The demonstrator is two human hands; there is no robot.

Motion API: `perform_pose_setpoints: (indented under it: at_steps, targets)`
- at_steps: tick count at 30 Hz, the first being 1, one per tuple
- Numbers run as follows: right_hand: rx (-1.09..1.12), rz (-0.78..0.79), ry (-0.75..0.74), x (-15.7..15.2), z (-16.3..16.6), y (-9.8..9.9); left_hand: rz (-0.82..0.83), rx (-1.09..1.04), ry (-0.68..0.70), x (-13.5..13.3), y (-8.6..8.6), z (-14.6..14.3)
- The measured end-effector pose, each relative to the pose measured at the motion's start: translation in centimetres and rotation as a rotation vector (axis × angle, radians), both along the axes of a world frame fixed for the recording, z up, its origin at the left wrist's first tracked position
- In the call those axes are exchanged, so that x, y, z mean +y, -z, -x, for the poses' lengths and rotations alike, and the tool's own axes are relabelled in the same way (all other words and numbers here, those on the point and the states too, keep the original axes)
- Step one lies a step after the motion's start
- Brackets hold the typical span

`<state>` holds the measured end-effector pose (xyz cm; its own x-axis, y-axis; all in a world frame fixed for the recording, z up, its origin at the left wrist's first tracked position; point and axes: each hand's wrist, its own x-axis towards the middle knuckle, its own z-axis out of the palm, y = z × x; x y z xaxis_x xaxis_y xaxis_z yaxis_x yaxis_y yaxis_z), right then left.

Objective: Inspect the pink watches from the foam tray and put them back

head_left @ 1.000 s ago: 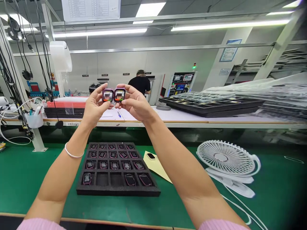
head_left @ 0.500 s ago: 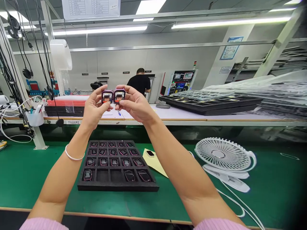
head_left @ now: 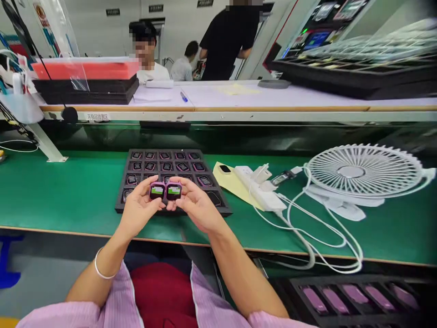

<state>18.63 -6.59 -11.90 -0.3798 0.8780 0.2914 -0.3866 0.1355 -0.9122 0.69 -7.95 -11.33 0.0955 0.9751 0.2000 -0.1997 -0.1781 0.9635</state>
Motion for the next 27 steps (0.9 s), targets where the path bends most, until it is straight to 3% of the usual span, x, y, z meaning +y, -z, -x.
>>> perform_pose_setpoints:
  at_steps: [6,27]
  targets:
    - [0.012,0.115,0.028,-1.3,0.5,2.2,0.054,-0.01,-0.051,-0.9,1.9,-0.3]
    - [0.015,0.143,0.127,-1.4,0.7,3.1,0.111,-0.032,-0.054,-1.4,2.5,-0.8]
